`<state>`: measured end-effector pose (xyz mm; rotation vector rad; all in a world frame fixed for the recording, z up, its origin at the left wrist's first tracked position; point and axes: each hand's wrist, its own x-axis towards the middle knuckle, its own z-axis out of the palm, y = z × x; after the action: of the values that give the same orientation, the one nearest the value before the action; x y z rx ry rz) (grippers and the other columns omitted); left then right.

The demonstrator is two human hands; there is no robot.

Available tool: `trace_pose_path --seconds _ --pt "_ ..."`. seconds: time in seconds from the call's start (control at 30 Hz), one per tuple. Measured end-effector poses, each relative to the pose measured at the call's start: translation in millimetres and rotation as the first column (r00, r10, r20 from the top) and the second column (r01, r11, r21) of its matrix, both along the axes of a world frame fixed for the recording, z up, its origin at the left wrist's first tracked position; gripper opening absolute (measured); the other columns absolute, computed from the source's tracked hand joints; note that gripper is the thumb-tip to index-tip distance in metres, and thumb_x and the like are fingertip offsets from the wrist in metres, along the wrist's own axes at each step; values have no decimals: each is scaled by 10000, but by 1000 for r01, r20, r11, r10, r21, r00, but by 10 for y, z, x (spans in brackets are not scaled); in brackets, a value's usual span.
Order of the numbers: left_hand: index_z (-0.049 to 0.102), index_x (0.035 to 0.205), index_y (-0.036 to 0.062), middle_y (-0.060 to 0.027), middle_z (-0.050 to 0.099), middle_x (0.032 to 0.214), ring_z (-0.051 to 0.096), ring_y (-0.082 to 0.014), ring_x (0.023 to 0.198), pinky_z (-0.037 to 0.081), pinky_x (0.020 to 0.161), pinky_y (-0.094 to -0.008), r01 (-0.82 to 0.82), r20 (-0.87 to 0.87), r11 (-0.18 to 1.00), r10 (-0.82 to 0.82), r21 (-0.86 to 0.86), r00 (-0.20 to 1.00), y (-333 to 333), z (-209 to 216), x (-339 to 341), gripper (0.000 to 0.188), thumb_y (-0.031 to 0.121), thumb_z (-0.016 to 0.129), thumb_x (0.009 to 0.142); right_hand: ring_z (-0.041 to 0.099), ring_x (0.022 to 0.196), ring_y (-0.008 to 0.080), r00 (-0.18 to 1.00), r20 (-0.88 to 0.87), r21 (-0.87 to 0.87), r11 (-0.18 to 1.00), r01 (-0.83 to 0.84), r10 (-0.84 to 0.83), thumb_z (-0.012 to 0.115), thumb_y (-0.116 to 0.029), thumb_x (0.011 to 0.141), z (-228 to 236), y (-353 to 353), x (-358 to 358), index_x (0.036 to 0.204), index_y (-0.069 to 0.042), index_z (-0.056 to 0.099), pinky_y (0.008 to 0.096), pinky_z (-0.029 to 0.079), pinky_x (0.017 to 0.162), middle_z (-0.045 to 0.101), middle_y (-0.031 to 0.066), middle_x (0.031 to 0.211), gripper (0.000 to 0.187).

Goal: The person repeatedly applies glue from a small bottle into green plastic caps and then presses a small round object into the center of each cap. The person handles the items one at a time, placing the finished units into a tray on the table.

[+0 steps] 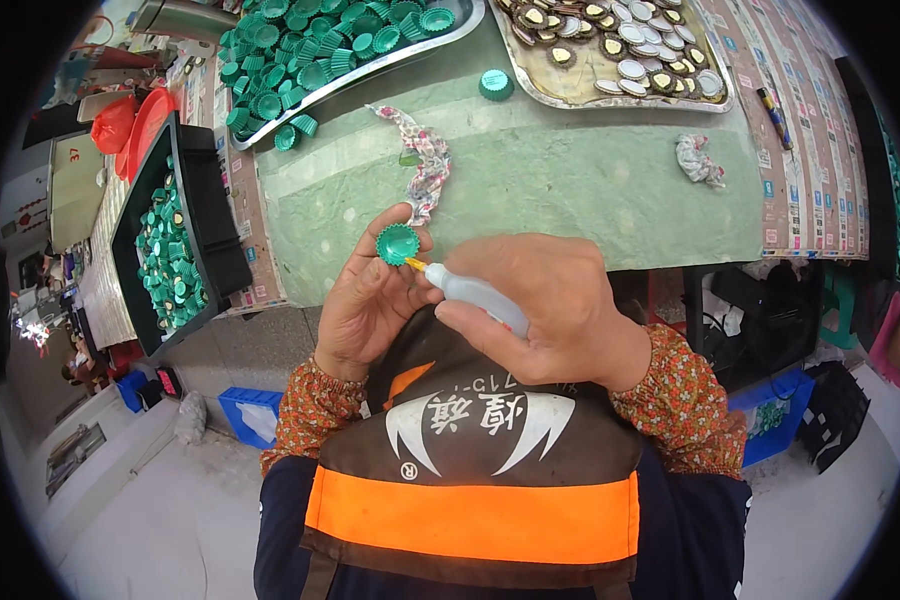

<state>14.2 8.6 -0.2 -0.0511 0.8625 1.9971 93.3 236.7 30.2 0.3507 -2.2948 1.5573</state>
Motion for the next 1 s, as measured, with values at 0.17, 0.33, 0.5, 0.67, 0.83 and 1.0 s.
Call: trace_pose_path --seconds 0.17,0.33,0.5,0.67,0.83,1.0 --pt "353 1558 83 -127 591 1348 669 -188 1102 557 1001 -395 12 5 1000 -12 -22 1000 4 11 13 621 215 637 1021 731 721 269 999 -11 27 999 -29 30 822 -69 796 -22 11 6 1067 -10 669 331 554 623 743 135 906 316" --pt "370 1548 67 -137 595 1346 671 -197 1106 557 1003 -386 28 -3 999 -29 -38 1000 -5 5 19 611 205 639 1017 720 738 292 999 29 11 1000 -20 20 812 -118 820 -3 -13 7 1059 -45 683 367 559 638 724 102 890 281" --pt "393 1533 56 -138 599 1343 669 -196 1107 558 1002 -387 33 -4 998 -34 -54 999 -14 -10 26 596 199 643 1011 715 734 296 1000 16 -11 1000 -22 22 799 -109 826 -34 -19 15 1047 -44 682 372 557 635 717 102 880 258" --pt "408 1522 54 -134 619 1313 673 -196 1088 567 991 -396 23 7 998 -23 -64 1000 -17 -26 44 583 201 645 1010 711 728 299 999 20 -29 999 -26 27 791 -107 829 -40 0 7 1029 -40 680 375 551 628 712 100 871 238" --pt "420 1506 53 -125 642 1271 680 -198 1065 575 978 -400 21 20 998 -20 -62 1000 -10 -40 52 573 222 651 1009 701 713 298 999 23 -36 999 -26 27 786 -109 832 -38 3 4 1014 -39 680 374 542 617 704 98 857 222" --pt "426 1478 58 -108 644 1219 674 -192 1043 576 969 -401 22 12 997 -21 -73 1000 3 -32 61 551 260 645 1015 712 724 291 998 41 -44 998 -43 45 779 -94 843 -40 16 10 1027 -27 667 358 542 621 713 115 881 226"
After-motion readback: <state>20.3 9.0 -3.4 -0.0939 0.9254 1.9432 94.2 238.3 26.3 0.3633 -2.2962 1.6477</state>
